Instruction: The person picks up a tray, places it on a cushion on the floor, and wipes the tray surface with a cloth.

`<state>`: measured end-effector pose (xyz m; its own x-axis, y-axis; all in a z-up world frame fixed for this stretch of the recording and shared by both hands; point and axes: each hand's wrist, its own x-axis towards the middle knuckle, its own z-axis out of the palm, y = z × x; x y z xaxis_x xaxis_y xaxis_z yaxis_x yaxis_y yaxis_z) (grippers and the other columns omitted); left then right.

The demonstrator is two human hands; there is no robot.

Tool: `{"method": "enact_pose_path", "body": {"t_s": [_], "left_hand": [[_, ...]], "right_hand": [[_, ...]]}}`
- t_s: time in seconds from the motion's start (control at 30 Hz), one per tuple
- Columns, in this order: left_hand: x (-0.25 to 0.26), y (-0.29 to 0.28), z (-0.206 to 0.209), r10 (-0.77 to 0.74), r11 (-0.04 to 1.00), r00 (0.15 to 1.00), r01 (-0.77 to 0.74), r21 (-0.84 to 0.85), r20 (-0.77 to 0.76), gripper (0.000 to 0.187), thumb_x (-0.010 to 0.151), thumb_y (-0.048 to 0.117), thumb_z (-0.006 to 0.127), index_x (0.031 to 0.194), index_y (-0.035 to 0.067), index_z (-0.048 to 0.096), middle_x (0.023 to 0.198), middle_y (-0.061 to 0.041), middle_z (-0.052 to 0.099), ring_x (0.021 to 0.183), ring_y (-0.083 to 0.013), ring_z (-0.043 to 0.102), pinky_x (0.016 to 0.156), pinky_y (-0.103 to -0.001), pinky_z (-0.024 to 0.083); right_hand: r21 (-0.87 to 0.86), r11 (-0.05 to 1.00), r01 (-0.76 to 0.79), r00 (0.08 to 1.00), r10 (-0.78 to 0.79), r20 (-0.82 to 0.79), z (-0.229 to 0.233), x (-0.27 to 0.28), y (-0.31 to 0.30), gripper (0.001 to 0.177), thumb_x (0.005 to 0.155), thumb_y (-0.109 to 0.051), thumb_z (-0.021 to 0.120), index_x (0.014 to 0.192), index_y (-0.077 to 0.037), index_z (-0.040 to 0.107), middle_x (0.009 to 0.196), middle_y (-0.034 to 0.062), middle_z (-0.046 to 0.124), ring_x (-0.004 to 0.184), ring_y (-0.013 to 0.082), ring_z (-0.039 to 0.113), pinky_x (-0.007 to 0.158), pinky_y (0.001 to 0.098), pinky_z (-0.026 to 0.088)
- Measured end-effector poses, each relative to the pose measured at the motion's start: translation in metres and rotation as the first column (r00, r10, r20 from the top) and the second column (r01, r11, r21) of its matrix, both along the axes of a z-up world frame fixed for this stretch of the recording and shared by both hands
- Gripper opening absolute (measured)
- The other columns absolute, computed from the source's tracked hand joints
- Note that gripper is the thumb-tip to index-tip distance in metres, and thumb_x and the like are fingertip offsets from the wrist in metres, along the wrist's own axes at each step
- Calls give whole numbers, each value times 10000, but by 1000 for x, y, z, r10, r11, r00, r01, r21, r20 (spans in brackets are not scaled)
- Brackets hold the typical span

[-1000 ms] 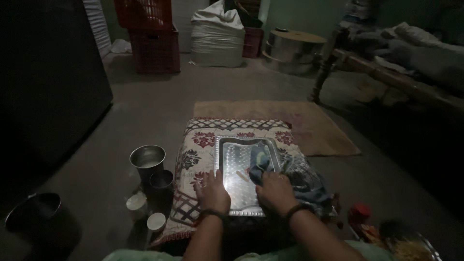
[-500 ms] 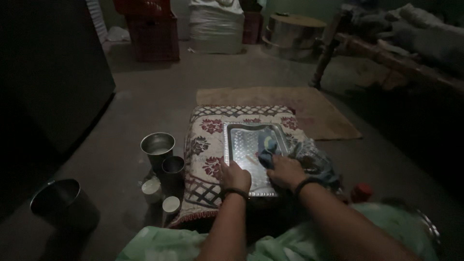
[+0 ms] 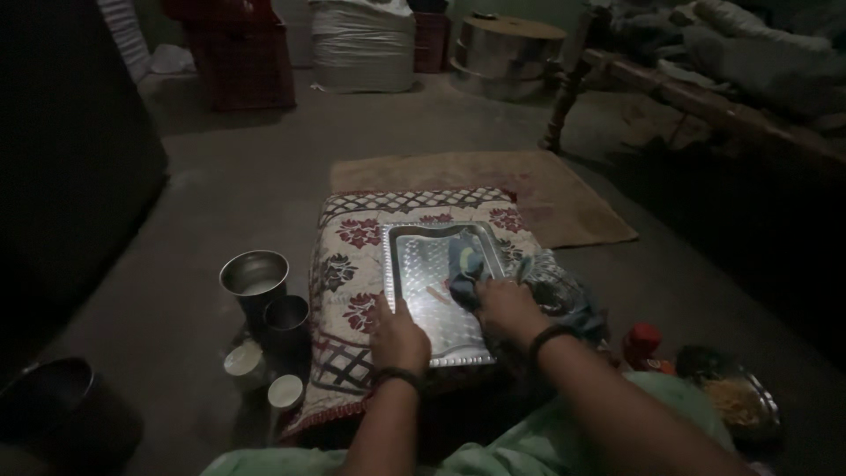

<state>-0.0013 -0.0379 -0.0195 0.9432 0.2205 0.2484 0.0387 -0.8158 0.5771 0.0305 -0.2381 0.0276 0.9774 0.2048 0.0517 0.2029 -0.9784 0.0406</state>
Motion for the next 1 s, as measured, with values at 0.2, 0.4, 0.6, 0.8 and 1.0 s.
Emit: {"method": "enact_pose_path", "body": {"t_s": [0.2,0.4,0.6,0.8,1.0], "left_hand": [[-11,28,17,-133,988,987,139,-62,92,391,853,43,603,1229,120,677,1312,-154,622,1145,-405,619,978,-511,504],[-1,37,13,-86,980,991,102,-174,99,307,807,147,713,1111,181,737,1282,-107,639,1125,-368,627,986,-492,497],[14,39,-2,-101,988,972,123,-89,213,521,754,148,680,1273,136,629,1221,-116,637,1187,-344,585,1007,-477,476],[12,36,1,-99,995,986,100,-1,132,546,779,176,661,1309,78,572,1314,-140,600,1220,-358,544,1012,-527,428],[6,36,9,-104,994,987,108,-23,121,547,799,179,654,1335,96,582,1375,-120,595,1273,-333,537,1056,-502,405]], "right_hand": [[90,984,-152,963,127,238,-28,6,-2,135,822,-67,636,951,-83,673,998,162,704,923,395,683,829,489,558],[350,844,-406,914,383,135,29,-38,43,306,722,-80,712,1027,-62,726,1061,186,701,937,406,673,819,497,545],[268,722,-638,769,618,164,39,-20,41,507,819,-239,741,1261,-26,615,1319,177,629,1156,355,630,951,417,528],[133,910,-393,915,372,157,-21,68,23,665,927,-401,636,1431,-10,450,1459,295,412,1357,449,385,1113,537,318],[367,901,-233,964,165,207,-45,109,44,613,955,-360,585,1441,-12,451,1441,296,447,1370,474,397,1111,573,326]]}}
